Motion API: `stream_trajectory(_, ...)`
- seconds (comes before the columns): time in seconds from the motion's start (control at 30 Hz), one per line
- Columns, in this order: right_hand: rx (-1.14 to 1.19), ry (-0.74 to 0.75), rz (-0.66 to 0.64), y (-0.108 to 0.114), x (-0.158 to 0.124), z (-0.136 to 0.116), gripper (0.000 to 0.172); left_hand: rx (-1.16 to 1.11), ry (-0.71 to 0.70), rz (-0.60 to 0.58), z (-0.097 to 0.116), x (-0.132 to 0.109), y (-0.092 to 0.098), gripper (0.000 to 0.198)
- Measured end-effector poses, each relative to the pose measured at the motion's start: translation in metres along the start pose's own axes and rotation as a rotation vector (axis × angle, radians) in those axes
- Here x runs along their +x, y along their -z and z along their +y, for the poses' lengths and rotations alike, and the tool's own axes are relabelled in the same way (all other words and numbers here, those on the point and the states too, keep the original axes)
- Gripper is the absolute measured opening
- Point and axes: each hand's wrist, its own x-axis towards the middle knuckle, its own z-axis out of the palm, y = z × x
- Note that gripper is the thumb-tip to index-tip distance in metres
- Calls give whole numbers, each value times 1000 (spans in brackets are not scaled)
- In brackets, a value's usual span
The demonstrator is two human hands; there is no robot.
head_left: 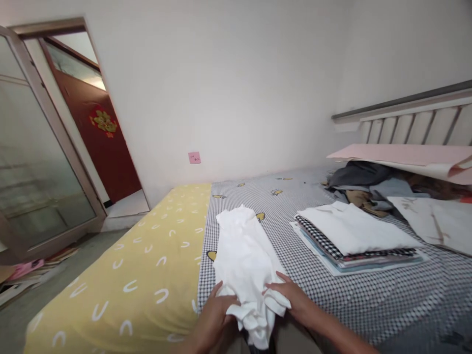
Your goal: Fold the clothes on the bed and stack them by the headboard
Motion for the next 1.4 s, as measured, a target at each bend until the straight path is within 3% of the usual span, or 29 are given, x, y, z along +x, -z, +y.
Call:
stream_trajectory(0.1,22,-24,-162,8,-29,-21,19,-220,127,-13,22,-34,13,28)
stream_trajectory(0.17,100,-76,-292,15,-35,-37,23,-347,244,-22,37,-44,24,36)
stream_trajectory(0.23,243,-151,-350,20,-24,-49,28,-481,358,-6,47,-36,34,45)
stream_trajectory(0.3,427,-245,-306,21,0,-50,29,-715,500,33,47,-11,38,49)
stream_trajectory(0.4,629,-427,-179,16,41,-26,42,-1089,777,118,28,39,34,54)
stream_trajectory(0.47,668,-513,-135,14,58,-1,62,-1143,884,174,9,62,26,53)
stream_trajectory(0.53,684,-535,-138,16,62,20,76,-1143,917,212,-6,71,19,51)
stream_trajectory(0.63,736,-479,-145,18,54,37,85,-1176,903,266,-15,63,10,50)
stream_trajectory(0.7,636,-412,-90,16,49,43,79,-1173,880,321,-15,55,5,48)
stream_trajectory(0.87,165,-394,184,6,56,58,42,-1042,915,490,-19,50,-6,22)
stream_trajectory(1.03,-131,-337,440,18,56,51,53,-878,970,579,-28,53,-9,7)
stream_trajectory(1.13,-440,-69,564,14,37,32,50,-827,980,588,-28,52,-12,6)
stream_trajectory(1.2,-630,191,438,2,23,21,46,-806,983,590,-28,52,-15,9)
stream_trajectory(1.27,-720,337,155,-15,15,19,47,-768,985,594,-30,52,-18,11)
stream_trajectory(1.33,-765,297,-53,-29,14,24,49,-693,982,600,-31,52,-18,12)
stream_trajectory(1.4,-777,159,-101,-39,20,33,49,-579,959,621,-32,51,-14,12)
